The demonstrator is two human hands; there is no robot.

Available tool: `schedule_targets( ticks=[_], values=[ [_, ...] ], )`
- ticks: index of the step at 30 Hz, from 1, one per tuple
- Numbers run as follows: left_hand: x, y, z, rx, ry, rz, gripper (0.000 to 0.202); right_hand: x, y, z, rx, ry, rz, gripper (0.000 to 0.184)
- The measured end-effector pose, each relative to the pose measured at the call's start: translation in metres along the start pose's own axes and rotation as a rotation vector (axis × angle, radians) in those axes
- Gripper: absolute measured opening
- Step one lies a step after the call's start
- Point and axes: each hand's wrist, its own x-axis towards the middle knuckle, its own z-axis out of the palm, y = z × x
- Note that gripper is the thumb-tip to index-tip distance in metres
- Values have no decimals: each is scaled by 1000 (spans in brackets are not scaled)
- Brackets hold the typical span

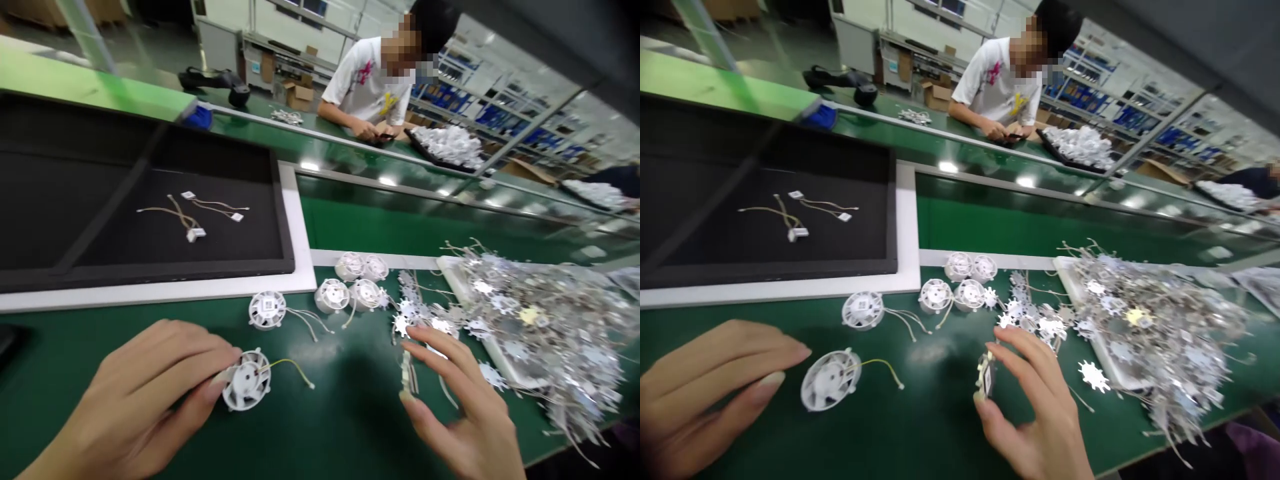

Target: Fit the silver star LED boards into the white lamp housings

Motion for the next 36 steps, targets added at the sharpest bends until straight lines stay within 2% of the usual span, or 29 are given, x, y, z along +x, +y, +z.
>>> schedule_targets(
  ticks=[3,6,9,11,13,15,17,21,24,26,28,31,33,36],
  values=[
    [9,11,-3,-45,0,-50,28,35,-41,6,216,-21,-101,31],
    [8,11,-3,-163,-98,-215,21,69,-74,18,328,-45,-228,31],
    [9,9,-4,-351,-255,-393,16,92,-95,31,406,-56,-335,27],
    [11,10,-5,-507,-350,-460,17,101,-104,37,418,-69,-368,26],
    [14,12,-6,-646,-398,-540,17,104,-110,42,410,-91,-375,24],
    [17,14,-6,-743,-385,-642,16,104,-112,45,434,-145,-352,23],
    [18,15,-5,-823,-357,-718,16,101,-110,46,526,-259,-259,29],
    [17,11,-4,-975,-348,-805,27,96,-101,44,792,-537,108,48],
    [15,8,-3,-1028,-355,-867,40,97,-95,43,970,-667,351,43],
    [14,7,-4,-991,-333,-866,38,100,-94,42,1067,-746,439,37],
    [15,7,-4,-882,-297,-827,28,102,-94,42,1116,-760,454,34],
    [16,8,-4,-759,-248,-778,19,102,-97,43,1090,-688,389,39],
    [16,9,-3,-808,-245,-783,16,101,-100,43,1053,-676,326,37],
    [11,7,0,-986,-274,-846,20,100,-100,43,981,-672,226,24]
  ],
)
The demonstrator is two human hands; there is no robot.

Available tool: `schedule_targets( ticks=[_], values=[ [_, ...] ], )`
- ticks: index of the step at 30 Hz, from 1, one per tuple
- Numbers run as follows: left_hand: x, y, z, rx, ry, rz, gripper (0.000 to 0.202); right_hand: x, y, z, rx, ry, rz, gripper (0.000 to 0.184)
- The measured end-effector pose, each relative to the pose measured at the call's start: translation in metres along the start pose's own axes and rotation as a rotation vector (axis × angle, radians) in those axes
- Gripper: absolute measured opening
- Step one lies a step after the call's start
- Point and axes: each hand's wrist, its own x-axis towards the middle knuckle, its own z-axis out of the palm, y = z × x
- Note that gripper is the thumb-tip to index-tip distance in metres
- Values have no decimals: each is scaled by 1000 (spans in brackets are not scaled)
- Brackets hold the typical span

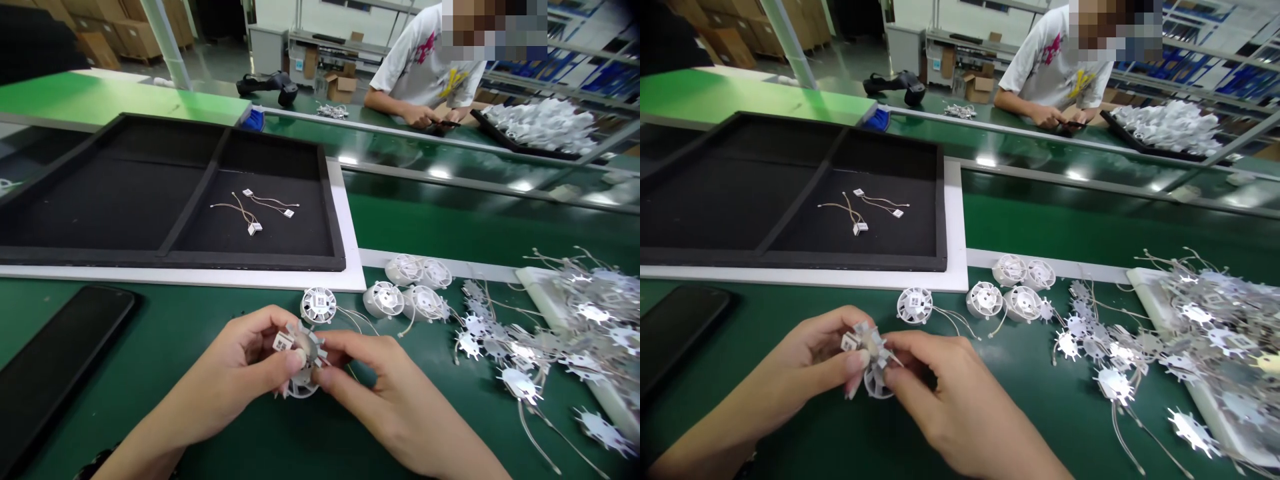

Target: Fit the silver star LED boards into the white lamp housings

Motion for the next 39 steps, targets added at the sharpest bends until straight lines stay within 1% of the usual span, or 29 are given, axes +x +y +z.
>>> schedule_targets(
  ticks=[4,7,10,14,18,21,23,25,29,30,33,34,36,39],
  values=[
    [0,-5,-3,-160,-88,-95,28,-1,3,-5,-82,-9,-30,25],
    [1,-1,-4,-206,-151,-151,38,-2,7,-8,-176,-10,-56,25],
    [2,5,-1,-180,-126,-206,49,-2,11,-7,-333,39,-166,21],
    [4,3,2,-149,-84,-220,52,-2,13,-2,-446,12,-253,20],
    [4,-2,5,-150,-97,-240,54,0,11,3,-459,6,-324,21],
    [2,-3,7,-30,-38,-218,48,1,11,3,-382,80,-343,21],
    [2,-3,9,72,20,-178,40,1,12,1,-331,123,-334,21],
    [2,-3,10,117,60,-144,35,0,13,0,-306,138,-304,21],
    [1,-4,10,66,64,-137,30,-1,14,1,-275,141,-233,19],
    [0,-4,10,55,58,-142,31,-1,15,2,-268,138,-222,19],
    [-2,-2,9,61,16,-146,55,-1,15,4,-249,134,-192,19],
    [-3,-2,10,83,11,-151,61,-1,15,4,-239,135,-179,19],
    [-2,0,11,130,16,-169,60,-1,16,5,-214,137,-154,20],
    [0,3,13,144,31,-192,48,-1,15,3,-178,135,-136,22]
  ],
)
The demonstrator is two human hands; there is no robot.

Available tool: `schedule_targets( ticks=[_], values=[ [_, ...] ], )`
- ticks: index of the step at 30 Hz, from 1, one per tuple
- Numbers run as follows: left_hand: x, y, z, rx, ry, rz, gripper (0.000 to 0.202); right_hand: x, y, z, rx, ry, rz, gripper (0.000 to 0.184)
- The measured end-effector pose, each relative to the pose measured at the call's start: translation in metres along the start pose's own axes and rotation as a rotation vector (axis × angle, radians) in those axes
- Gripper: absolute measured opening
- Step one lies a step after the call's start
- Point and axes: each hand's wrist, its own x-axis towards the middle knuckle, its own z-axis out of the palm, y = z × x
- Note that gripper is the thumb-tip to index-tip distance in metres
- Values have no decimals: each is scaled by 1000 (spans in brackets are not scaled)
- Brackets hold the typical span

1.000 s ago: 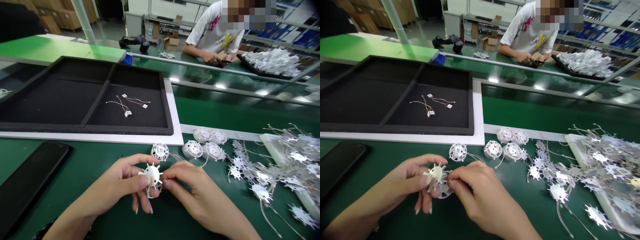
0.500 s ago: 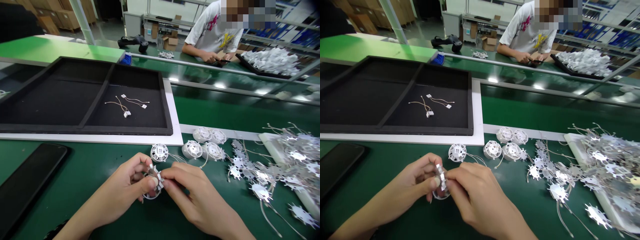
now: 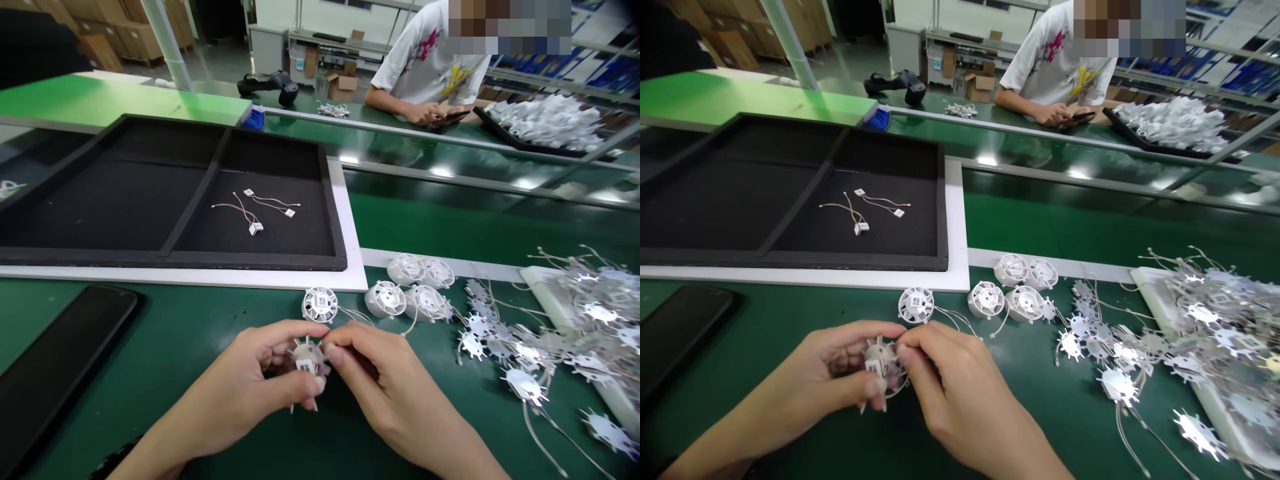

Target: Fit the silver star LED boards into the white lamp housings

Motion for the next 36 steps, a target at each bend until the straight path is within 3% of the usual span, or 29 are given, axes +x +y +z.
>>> schedule_targets(
  ticks=[4,11,21,28,36],
  values=[
    [1,0,-1,-61,-30,32,35,1,-4,-5,53,-44,31,25],
    [-1,-6,-3,-137,-62,69,37,2,-10,-11,37,-94,103,21],
    [-4,-4,-3,-28,-17,34,37,2,-6,-4,148,-68,197,22],
    [-5,1,-4,83,33,12,29,3,-6,-10,263,-143,353,25],
    [-3,0,-6,193,65,80,26,7,-4,-9,287,-136,426,26]
  ],
)
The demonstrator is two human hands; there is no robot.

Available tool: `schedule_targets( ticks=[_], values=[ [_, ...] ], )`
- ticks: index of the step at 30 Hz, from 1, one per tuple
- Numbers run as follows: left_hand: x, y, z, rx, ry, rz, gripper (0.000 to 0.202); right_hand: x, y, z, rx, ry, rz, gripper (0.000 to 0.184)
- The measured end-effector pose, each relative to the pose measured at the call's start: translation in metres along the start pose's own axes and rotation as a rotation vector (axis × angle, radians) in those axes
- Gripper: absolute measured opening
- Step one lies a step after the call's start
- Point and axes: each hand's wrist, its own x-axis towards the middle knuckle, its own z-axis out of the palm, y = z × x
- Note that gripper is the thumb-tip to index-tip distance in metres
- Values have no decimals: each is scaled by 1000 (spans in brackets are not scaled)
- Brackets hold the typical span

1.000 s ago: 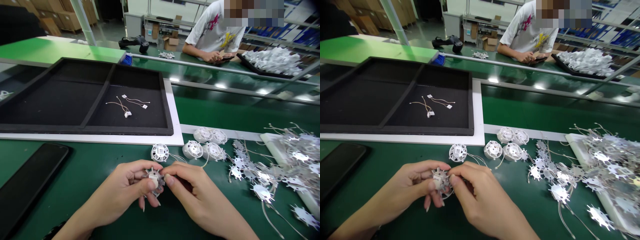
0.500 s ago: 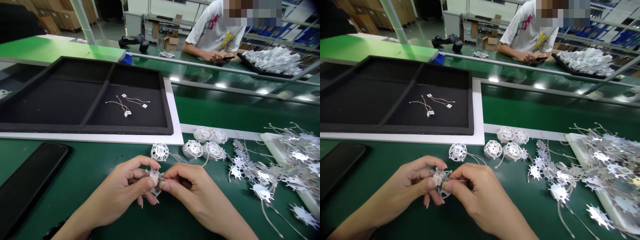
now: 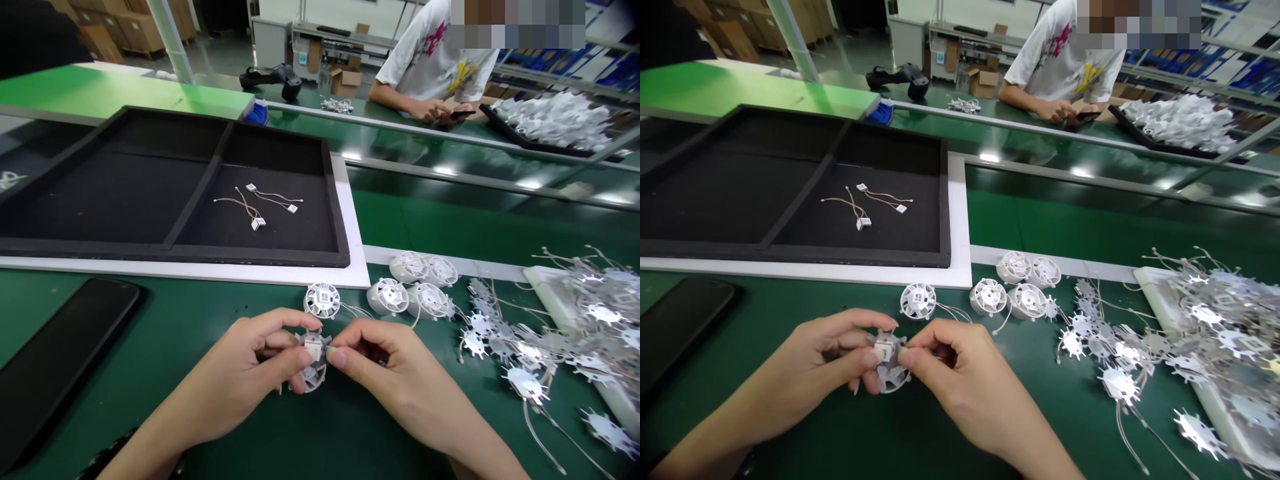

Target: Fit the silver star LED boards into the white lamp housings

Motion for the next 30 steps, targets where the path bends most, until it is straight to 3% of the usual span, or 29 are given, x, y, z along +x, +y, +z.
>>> schedule_targets(
  ticks=[3,7,9,12,17,25,30],
  values=[
    [-1,0,-4,106,50,61,24,0,1,-4,14,11,-19,27],
    [-3,2,-19,300,244,140,19,0,5,-17,60,43,-35,31],
    [-5,2,-26,396,275,154,22,1,7,-20,49,14,-14,32],
    [-8,2,-30,537,171,215,16,3,9,-16,-10,-62,36,30],
    [-6,-3,-18,720,-62,356,52,8,10,-6,-32,-130,85,30],
    [-1,-12,-16,905,-36,537,42,11,14,-5,-11,-170,119,29],
    [0,-12,-14,985,12,603,40,13,15,-1,-23,-119,163,25]
  ],
)
